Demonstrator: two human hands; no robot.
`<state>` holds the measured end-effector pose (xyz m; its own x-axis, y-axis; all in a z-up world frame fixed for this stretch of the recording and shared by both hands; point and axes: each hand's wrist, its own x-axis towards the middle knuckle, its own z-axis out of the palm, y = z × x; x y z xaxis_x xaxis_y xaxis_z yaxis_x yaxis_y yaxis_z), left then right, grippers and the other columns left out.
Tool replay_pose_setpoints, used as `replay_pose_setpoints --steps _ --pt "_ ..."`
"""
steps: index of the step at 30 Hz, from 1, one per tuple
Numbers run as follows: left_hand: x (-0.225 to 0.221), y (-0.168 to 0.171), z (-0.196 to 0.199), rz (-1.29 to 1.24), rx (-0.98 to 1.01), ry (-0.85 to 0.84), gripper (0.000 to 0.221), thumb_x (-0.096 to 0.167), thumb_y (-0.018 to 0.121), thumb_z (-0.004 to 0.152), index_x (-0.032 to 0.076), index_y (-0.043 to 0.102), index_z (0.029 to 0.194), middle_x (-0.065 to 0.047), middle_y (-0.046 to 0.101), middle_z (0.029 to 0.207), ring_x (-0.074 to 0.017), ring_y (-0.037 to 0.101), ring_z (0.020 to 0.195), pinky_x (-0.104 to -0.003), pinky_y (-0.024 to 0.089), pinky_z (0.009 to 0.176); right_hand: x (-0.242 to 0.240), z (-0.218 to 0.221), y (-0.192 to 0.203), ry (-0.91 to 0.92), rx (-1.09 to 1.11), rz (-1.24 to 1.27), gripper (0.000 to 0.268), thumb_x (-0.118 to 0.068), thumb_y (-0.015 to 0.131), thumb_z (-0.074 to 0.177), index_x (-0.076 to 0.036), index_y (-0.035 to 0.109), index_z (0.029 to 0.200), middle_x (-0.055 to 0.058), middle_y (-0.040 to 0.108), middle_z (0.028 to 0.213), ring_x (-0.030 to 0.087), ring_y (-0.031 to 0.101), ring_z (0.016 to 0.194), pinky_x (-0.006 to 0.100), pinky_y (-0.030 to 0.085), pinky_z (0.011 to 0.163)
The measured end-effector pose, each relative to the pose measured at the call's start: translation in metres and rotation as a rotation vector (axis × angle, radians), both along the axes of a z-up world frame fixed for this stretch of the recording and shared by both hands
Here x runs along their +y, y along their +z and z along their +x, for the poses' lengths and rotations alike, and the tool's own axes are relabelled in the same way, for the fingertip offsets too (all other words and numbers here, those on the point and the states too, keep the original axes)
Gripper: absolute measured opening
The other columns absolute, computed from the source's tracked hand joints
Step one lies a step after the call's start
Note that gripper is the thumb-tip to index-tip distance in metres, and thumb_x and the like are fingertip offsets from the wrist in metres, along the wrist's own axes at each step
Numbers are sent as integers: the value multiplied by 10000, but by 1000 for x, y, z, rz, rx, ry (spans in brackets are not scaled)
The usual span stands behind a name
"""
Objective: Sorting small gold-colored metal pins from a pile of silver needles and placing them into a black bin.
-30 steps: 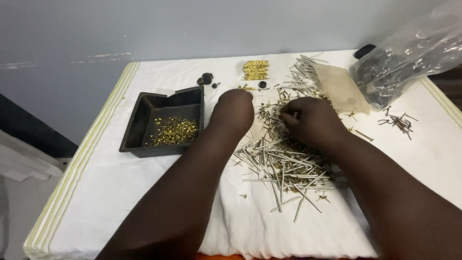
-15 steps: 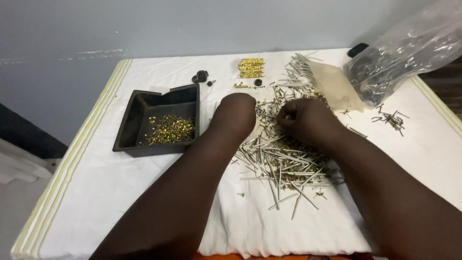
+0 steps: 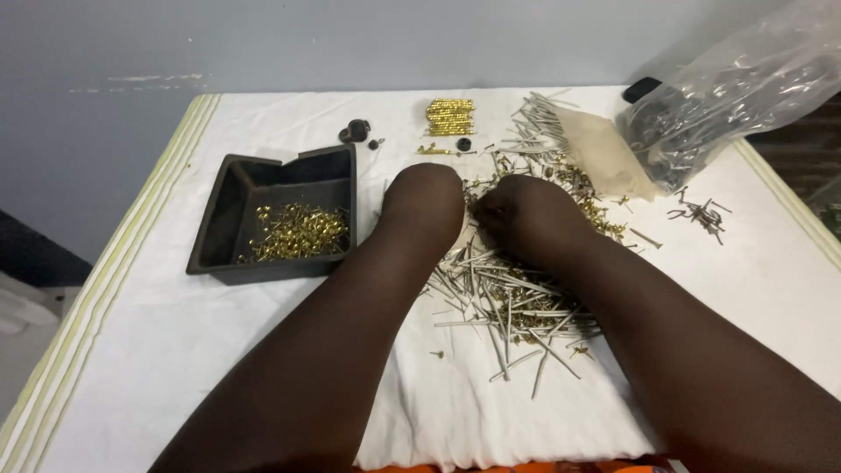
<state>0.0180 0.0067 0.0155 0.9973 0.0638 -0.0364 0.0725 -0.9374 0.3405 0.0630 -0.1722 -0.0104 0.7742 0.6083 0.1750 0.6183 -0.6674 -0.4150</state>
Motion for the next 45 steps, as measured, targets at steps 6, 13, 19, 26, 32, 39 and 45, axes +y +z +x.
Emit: replay_pose_setpoints --steps 6,13,19,26,32,39,45 --pt "14 -25 28 -95 -196 -64 250 44 622 902 -40 788 1069 -215 748 913 -418 771 968 -557 653 845 -10 -4 9 -36 23 23 149 -262 759 917 -180 805 1033 126 777 972 419 755 990 513 592 823" --pt "1 -30 38 -655 -126 51 284 233 701 859 141 767 1119 -33 756 933 -260 780 960 -449 608 863 -11 12 -7 -137 246 241 153 -284 715 1003 -143 771 989 130 717 797 277 702 765 429 520 670" --pt "3 -41 50 -1702 96 218 191 164 562 748 131 532 934 -16 550 898 -183 659 823 -311 599 746 -31 49 -15 -205 1124 1149 56 -182 663 883 -182 683 936 -6 629 863 130 621 796 259 459 629" --pt "8 -40 40 -197 -48 -47 299 232 598 869 42 754 1039 -216 769 1012 -423 742 1122 -526 610 914 -29 46 -21 -180 885 966 120 -190 644 874 -94 655 946 23 548 755 124 541 616 210 357 454" --pt "3 -15 19 -109 -43 -69 322 265 615 903 55 825 1026 -222 780 986 -420 756 1075 -515 618 924 -5 2 2 -221 157 214 144 -269 794 897 -242 849 1028 94 791 892 293 757 866 401 567 711" --pt "16 -45 41 -58 -94 -80 309 239 590 981 46 805 1090 -189 766 986 -378 758 1076 -512 631 916 1 -14 12 -205 187 98 170 -279 750 930 -229 838 1067 111 794 923 349 773 923 447 580 778" --pt "6 -46 50 -1302 -23 148 311 228 579 961 29 614 1198 -35 499 891 -102 560 694 -238 496 541 -27 45 -1 -438 1031 1011 143 -341 672 836 -237 574 842 -89 517 766 114 523 688 274 358 563"
